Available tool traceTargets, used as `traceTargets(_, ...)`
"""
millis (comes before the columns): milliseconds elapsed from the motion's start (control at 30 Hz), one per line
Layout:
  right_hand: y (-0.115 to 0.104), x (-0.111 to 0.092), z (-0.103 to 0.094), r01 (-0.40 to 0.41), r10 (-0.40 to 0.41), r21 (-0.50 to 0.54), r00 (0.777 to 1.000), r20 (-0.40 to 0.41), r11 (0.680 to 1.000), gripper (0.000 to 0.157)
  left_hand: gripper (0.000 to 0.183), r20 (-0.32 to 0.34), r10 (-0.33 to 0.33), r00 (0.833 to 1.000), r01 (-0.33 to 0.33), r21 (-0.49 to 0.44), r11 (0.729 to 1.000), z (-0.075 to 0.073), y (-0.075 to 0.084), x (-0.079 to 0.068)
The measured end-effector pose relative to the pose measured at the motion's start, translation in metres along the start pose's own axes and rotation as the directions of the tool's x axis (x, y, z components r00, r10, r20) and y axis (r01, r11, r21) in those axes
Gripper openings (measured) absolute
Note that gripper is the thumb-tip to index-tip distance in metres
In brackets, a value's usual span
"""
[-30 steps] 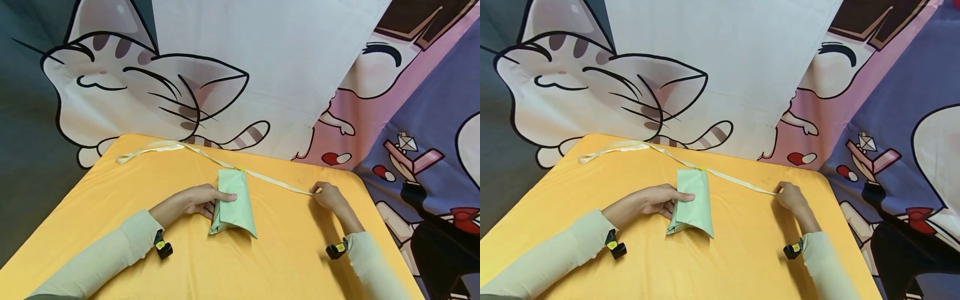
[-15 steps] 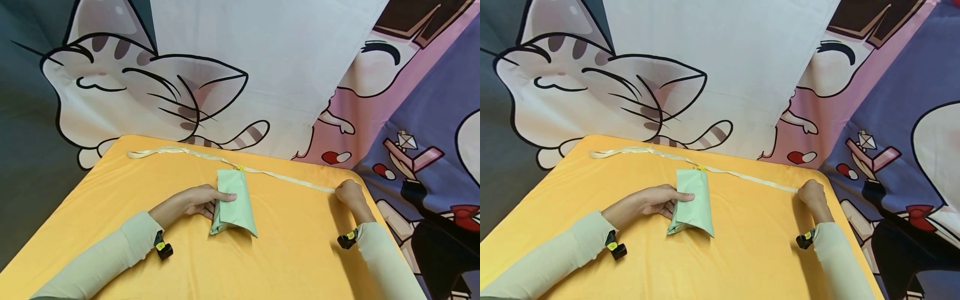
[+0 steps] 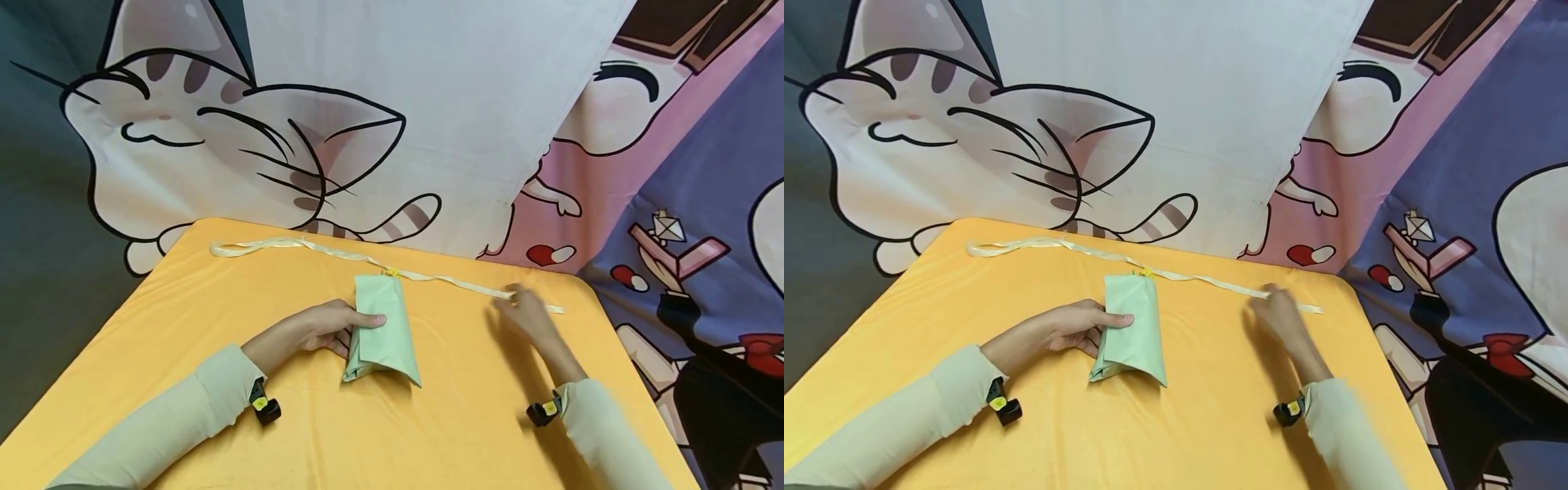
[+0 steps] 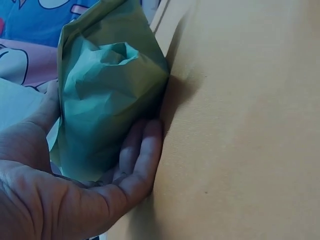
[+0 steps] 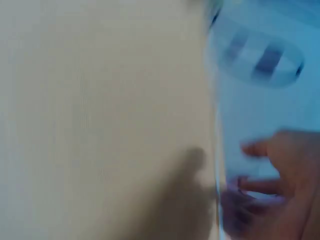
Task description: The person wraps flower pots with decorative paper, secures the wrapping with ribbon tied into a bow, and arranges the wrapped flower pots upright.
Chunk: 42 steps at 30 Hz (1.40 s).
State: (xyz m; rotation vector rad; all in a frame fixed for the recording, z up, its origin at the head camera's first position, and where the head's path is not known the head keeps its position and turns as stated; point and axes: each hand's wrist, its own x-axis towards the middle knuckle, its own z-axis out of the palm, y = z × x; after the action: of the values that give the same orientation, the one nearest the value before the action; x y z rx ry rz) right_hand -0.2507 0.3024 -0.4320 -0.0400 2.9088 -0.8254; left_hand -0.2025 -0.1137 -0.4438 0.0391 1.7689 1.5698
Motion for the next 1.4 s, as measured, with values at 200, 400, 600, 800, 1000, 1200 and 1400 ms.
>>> traceTargets(200,-0.069,-0.025,0.046,-0.098,-0.153,0.454,0.861,0.485,0.886,0.072,0.051,-0.025,0.057,0.998,-0.059,-0.062,0.996,0.006,-0.003,0.000)
traceTargets(400,-0.091,-0.030,0.063,-0.149,-0.239,0.529,0.768,0.594,0.835,0.058,0.061,-0.079,0.119,0.990,-0.128,-0.128,0.983,0.015,-0.009,0.001)
traceTargets(600,-0.092,-0.030,0.067,-0.205,-0.321,0.610,0.699,0.639,0.766,0.052,0.062,-0.101,0.124,0.987,-0.136,-0.119,0.984,0.017,-0.005,0.000)
traceTargets(800,-0.100,-0.027,0.069,-0.183,-0.307,0.621,0.742,0.596,0.762,0.047,0.061,-0.130,0.146,0.981,-0.156,-0.073,0.985,0.011,0.006,0.006)
traceTargets(1000,-0.108,-0.010,0.068,-0.108,-0.294,0.632,0.817,0.496,0.767,0.056,0.067,-0.178,0.183,0.967,-0.198,-0.071,0.978,-0.001,0.025,0.019)
traceTargets(1200,-0.112,0.018,0.072,-0.076,-0.297,0.671,0.856,0.423,0.737,0.057,0.072,-0.223,0.216,0.951,-0.229,-0.037,0.973,-0.013,0.040,0.044)
traceTargets(1400,-0.110,0.043,0.074,-0.091,-0.292,0.690,0.860,0.418,0.718,0.062,0.073,-0.181,0.243,0.953,-0.254,-0.038,0.967,-0.029,0.049,0.069)
